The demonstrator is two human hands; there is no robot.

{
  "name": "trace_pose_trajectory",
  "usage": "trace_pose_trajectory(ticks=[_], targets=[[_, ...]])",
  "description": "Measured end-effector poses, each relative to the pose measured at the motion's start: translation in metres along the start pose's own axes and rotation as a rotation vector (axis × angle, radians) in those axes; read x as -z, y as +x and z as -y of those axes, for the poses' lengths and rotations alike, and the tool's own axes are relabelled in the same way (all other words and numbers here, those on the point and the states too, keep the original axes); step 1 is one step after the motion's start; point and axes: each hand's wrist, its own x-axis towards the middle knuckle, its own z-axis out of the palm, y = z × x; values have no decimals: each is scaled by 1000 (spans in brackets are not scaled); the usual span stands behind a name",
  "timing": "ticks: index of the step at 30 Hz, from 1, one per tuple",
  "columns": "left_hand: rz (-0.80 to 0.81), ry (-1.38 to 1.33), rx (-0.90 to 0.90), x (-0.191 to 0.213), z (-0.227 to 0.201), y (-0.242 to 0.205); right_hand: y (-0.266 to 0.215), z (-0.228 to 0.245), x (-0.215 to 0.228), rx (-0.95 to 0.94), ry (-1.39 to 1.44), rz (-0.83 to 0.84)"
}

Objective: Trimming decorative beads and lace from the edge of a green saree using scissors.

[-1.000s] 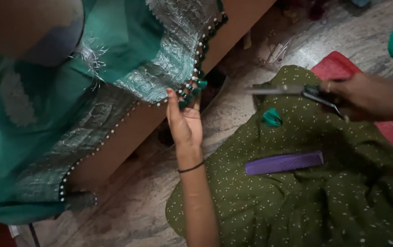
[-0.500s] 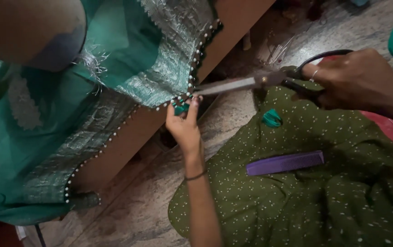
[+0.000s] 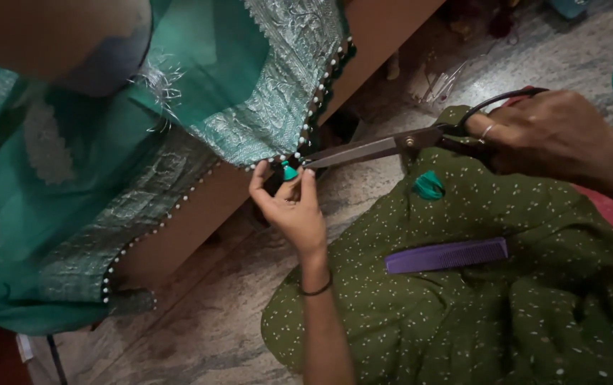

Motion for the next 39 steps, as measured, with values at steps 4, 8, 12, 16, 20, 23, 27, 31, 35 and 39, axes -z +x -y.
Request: trace_pose_trajectory(ticks=[4,8,12,16,20,23,27,31,35,39], targets=[[-17,98,-23,-3,-10,-4,-1,-3,-9,-23,-122,193],[-35,258,-91,-2,-8,-5,-3,-16,-52,53,-131,-58],[-38,281,-155,0,1,-5,4,-3,-45,-90,94,195],[-67,391,-67,-6,-2,3,3,9,-22,-36,-62,318],[-119,544,-30,-10,11,14,-13,20,-33,-154,147,233],[-108,337,82,-4,43,32,-32,26,-26,-250,284,149],[-32,47,144,17,106,61,-51,33,-25,-371,306,359],[70,-159,89,4,85,75,-66,37,-46,-318,416,203],[-5,104,142,3,95,82,-68,49,-40,-384,411,437],[26,608,86,19,114,85,-73,57,-55,-364,464,469]])
